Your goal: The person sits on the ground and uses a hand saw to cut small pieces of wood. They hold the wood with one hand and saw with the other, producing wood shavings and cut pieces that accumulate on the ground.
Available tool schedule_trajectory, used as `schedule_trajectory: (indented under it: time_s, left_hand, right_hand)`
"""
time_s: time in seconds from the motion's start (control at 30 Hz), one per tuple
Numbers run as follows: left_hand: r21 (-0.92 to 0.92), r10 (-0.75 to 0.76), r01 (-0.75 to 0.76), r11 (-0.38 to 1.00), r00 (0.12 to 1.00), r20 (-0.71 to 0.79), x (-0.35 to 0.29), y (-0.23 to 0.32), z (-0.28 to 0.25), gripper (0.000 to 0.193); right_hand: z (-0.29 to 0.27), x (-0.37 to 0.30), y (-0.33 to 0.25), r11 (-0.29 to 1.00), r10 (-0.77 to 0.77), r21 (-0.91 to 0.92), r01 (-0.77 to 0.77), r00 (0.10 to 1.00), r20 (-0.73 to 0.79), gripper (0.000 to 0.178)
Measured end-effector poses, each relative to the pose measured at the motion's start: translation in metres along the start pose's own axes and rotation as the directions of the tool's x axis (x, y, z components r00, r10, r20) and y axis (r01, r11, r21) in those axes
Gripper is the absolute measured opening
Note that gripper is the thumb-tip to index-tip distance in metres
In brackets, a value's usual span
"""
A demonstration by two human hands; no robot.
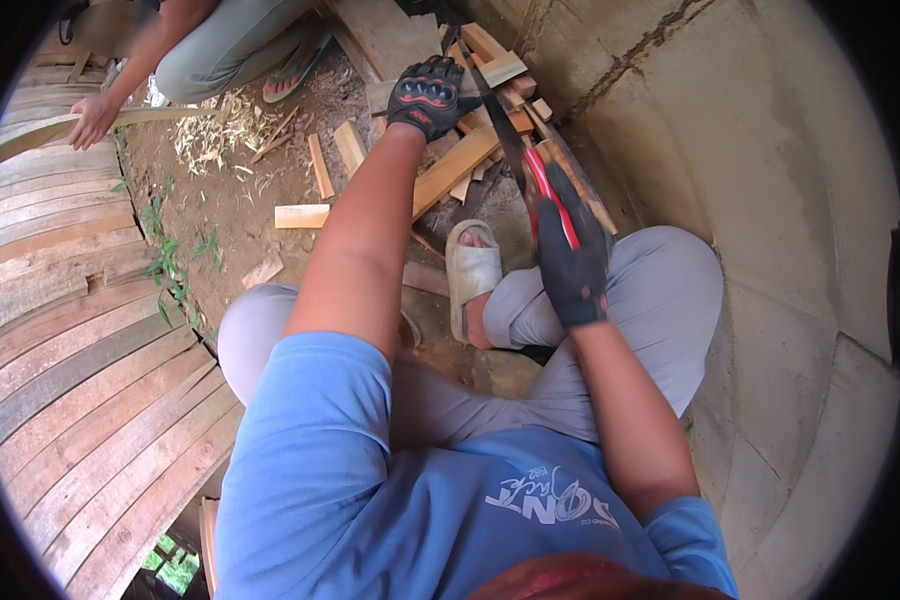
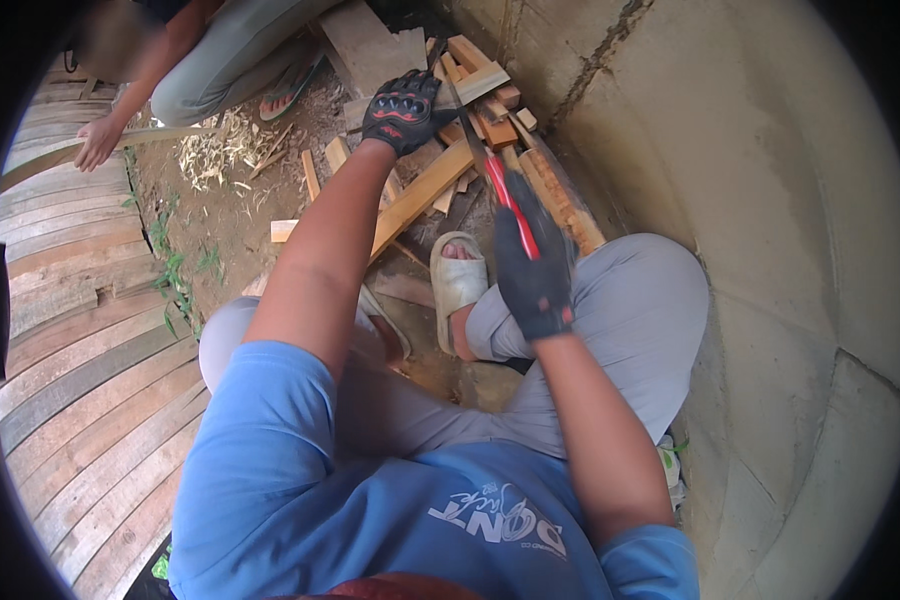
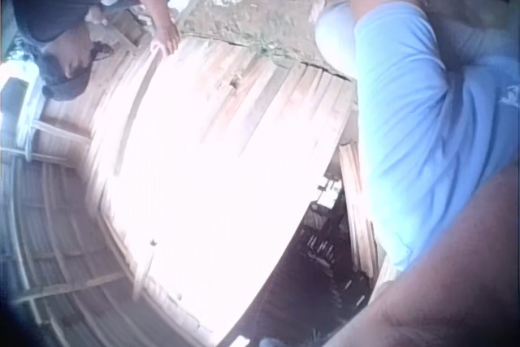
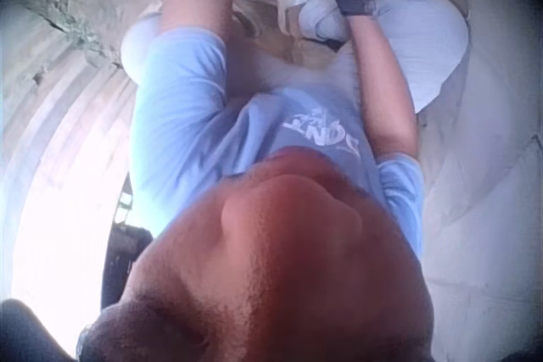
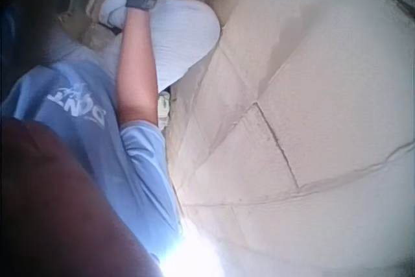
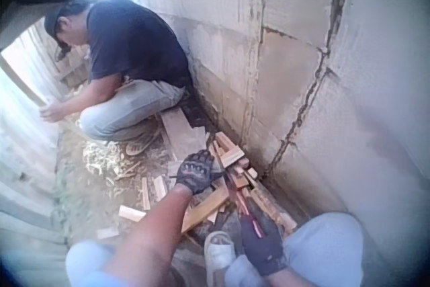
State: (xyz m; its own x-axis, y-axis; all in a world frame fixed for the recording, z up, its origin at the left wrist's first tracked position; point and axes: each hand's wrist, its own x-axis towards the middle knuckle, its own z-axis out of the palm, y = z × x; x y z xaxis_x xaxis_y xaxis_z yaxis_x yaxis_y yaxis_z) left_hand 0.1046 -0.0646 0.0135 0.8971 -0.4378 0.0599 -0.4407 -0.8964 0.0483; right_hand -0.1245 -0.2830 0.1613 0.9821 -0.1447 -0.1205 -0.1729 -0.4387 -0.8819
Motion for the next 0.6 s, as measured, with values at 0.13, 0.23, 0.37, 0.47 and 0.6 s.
schedule_trajectory:
  time_s: [0.13, 0.23, 0.37, 0.47, 0.6]
  left_hand:
    - [-0.065, -0.114, 0.119, 0.991, 0.990, 0.078, 0.009, 0.009, -0.014, 0.076]
    - [-0.064, -0.017, 0.019, 0.998, 0.999, 0.037, 0.007, -0.002, -0.008, 0.078]
    - [-0.090, -0.010, 0.019, 0.996, 0.996, 0.091, 0.002, -0.006, -0.007, 0.081]
    - [-0.071, 0.007, -0.004, 0.997, 0.999, 0.046, -0.003, -0.006, -0.010, 0.089]
    - [-0.105, 0.068, -0.062, 0.993, 0.996, 0.054, -0.005, 0.001, -0.029, 0.084]
  right_hand:
    - [-0.058, -0.075, -0.025, 0.983, 0.176, -0.060, -0.175, 0.984, 0.007, 0.042]
    - [-0.071, -0.093, -0.036, 0.980, 0.102, -0.168, -0.111, 0.993, -0.060, 0.042]
    - [-0.069, -0.047, -0.051, 0.988, 0.124, -0.087, -0.131, 0.989, -0.077, 0.044]
    - [-0.059, 0.017, -0.028, 0.975, -0.149, -0.180, 0.129, 0.983, -0.105, 0.042]
    - [-0.050, 0.080, -0.018, 0.997, -0.049, -0.064, 0.042, 0.992, -0.114, 0.039]
